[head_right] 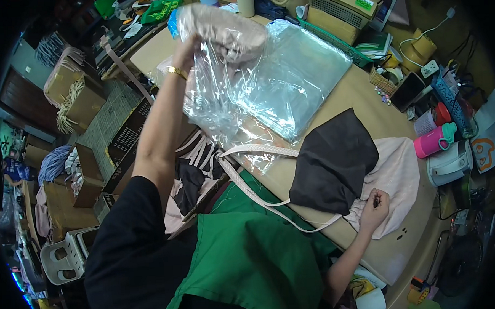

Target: The person trims excess threads from a pink textured bag using a pair of snips and checks the interior lining.

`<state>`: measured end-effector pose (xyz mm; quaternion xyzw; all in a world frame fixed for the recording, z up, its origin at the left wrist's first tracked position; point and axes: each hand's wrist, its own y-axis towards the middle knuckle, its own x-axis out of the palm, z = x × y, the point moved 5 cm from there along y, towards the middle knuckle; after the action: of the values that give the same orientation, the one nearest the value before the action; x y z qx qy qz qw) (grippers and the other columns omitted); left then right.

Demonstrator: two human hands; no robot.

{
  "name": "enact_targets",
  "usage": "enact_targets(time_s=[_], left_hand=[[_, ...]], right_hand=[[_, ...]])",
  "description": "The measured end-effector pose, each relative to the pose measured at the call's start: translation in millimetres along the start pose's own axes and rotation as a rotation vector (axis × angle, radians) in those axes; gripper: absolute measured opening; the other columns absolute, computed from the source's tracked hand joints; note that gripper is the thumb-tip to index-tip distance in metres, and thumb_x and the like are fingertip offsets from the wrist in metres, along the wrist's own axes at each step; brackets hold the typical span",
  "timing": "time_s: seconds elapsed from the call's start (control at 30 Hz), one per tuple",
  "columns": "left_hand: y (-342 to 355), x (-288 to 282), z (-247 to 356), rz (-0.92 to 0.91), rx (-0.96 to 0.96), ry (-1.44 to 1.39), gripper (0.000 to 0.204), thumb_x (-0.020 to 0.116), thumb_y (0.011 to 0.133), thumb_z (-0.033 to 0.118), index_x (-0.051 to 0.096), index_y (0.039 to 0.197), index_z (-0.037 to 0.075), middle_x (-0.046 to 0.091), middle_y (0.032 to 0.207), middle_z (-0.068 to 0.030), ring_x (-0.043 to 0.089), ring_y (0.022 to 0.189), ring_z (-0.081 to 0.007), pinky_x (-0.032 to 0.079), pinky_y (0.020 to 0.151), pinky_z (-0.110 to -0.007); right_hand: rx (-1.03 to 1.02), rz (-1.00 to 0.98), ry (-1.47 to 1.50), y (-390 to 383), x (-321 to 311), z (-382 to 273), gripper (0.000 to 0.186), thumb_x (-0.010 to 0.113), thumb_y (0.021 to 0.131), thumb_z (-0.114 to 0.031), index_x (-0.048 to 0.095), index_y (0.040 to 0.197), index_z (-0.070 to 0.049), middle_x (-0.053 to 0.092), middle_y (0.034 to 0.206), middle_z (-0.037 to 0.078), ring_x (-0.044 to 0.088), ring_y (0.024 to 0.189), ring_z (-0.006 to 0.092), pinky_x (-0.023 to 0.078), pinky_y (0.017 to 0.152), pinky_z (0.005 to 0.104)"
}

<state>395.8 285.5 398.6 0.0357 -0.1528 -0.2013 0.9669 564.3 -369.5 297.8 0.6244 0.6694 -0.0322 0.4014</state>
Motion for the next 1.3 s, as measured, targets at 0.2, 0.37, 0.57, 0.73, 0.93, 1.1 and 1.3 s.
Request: enact_targets(time_s=[0.2,0.37,0.57,0.73,0.93,1.1,1.3], left_hand=[[24,-3,163,-0.189,0.358,0.212,0.027,0.060,0.091,0.024,0.063,0.100,0.000,0.066,0.086,-0.0095,0.064,0.068,-0.0181,0.054,0.062,-0.032],[18,-39,263,-0.371,0.319,0.048,0.034,0.059,0.092,0.028,0.062,0.106,-0.003,0.067,0.096,-0.0139,0.066,0.077,-0.0205,0.055,0.070,-0.035],[36,-103,175,-0.378,0.008,0.034,0.039,0.057,0.092,0.029,0.060,0.113,-0.004,0.067,0.108,-0.0180,0.068,0.086,-0.0235,0.056,0.078,-0.038],[40,-163,-47,-0.156,-0.440,0.013,0.039,0.056,0.093,0.026,0.057,0.119,-0.002,0.064,0.117,-0.0192,0.067,0.093,-0.0263,0.056,0.079,-0.041],[65,-170,7,0.169,0.102,1.589,0.058,0.065,0.084,0.045,0.057,0.125,0.004,0.059,0.126,-0.0215,0.064,0.100,-0.0390,0.053,0.084,-0.046],[-48,-42,75,-0.199,0.591,0.745,0.025,0.062,0.096,0.021,0.066,0.106,-0.002,0.068,0.096,-0.0075,0.062,0.088,-0.0123,0.049,0.080,-0.026],[-331,118,-43,-1.294,-0.202,0.725,0.048,0.062,0.091,0.045,0.069,0.103,-0.002,0.071,0.081,-0.0159,0.067,0.072,-0.0263,0.052,0.071,-0.039]], right_hand=[[0.018,-0.012,0.010,1,-2,-5,0.016,0.062,0.092,-0.008,0.056,0.081,0.003,0.049,0.075,0.003,0.041,0.064,0.0107,0.036,0.058,0.0263],[0.025,-0.004,0.014,-2,-1,1,0.017,0.062,0.092,-0.007,0.055,0.081,0.003,0.048,0.074,0.003,0.041,0.064,0.0114,0.036,0.058,0.0268],[0.046,-0.005,-0.009,-2,-2,-2,0.018,0.062,0.092,-0.008,0.055,0.080,0.003,0.049,0.074,0.005,0.041,0.064,0.0121,0.036,0.058,0.0276],[0.024,-0.043,0.031,3,-6,-10,0.018,0.062,0.092,-0.007,0.054,0.080,0.003,0.049,0.072,0.005,0.042,0.063,0.0120,0.036,0.058,0.0277],[0.113,-0.061,-0.047,24,-32,15,0.022,0.061,0.093,-0.010,0.054,0.078,0.005,0.049,0.064,0.006,0.045,0.064,0.0104,0.040,0.060,0.0295],[0.152,-0.049,0.053,30,-30,32,0.022,0.062,0.093,-0.015,0.059,0.082,0.004,0.057,0.068,0.004,0.049,0.067,0.0083,0.042,0.063,0.0271],[0.257,0.146,-0.034,18,-28,30,0.025,0.060,0.096,-0.020,0.065,0.086,0.002,0.057,0.068,0.002,0.049,0.067,0.0079,0.041,0.063,0.0246]])
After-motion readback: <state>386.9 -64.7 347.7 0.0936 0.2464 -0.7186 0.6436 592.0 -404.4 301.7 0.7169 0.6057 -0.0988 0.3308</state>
